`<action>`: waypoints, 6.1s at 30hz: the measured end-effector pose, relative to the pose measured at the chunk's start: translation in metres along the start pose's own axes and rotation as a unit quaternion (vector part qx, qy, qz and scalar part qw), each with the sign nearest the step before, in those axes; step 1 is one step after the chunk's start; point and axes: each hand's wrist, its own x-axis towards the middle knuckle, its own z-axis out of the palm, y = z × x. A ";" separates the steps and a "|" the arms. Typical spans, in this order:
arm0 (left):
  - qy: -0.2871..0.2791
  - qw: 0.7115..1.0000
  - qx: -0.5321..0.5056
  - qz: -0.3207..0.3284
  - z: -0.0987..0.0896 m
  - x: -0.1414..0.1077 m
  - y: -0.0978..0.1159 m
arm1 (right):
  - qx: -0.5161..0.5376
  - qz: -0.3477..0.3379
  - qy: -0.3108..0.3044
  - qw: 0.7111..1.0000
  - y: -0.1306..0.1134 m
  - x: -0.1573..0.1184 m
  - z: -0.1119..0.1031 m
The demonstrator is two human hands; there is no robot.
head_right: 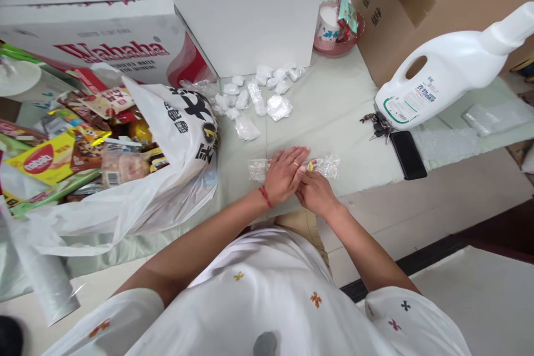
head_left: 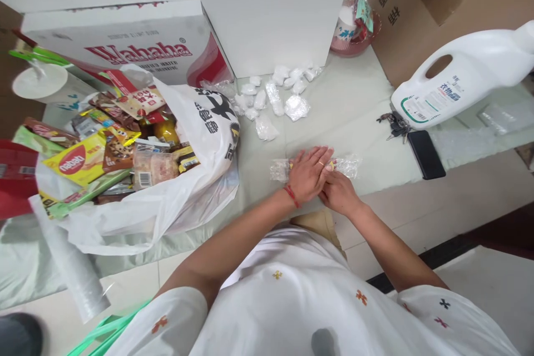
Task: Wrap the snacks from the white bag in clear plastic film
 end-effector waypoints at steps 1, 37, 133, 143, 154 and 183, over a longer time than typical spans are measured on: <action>-0.027 0.999 0.021 -0.004 0.007 0.003 -0.002 | 0.010 -0.008 0.001 1.000 0.001 -0.002 -0.001; -0.118 0.967 0.161 0.156 0.021 0.011 -0.022 | 0.447 0.547 0.148 0.692 0.069 -0.055 -0.054; 0.116 0.859 -0.476 -0.148 0.006 -0.009 -0.010 | 0.422 0.256 0.159 0.855 -0.006 0.030 -0.046; 0.147 0.632 -0.716 -0.257 -0.045 -0.013 -0.007 | 0.551 0.328 0.007 0.767 -0.040 0.037 -0.013; 0.155 0.573 -0.731 -0.337 -0.035 -0.017 -0.024 | 0.554 0.322 -0.031 0.767 -0.051 0.034 -0.009; 0.076 0.777 -0.482 -0.398 -0.104 -0.145 -0.042 | 0.339 0.500 0.000 0.797 0.124 0.056 -0.105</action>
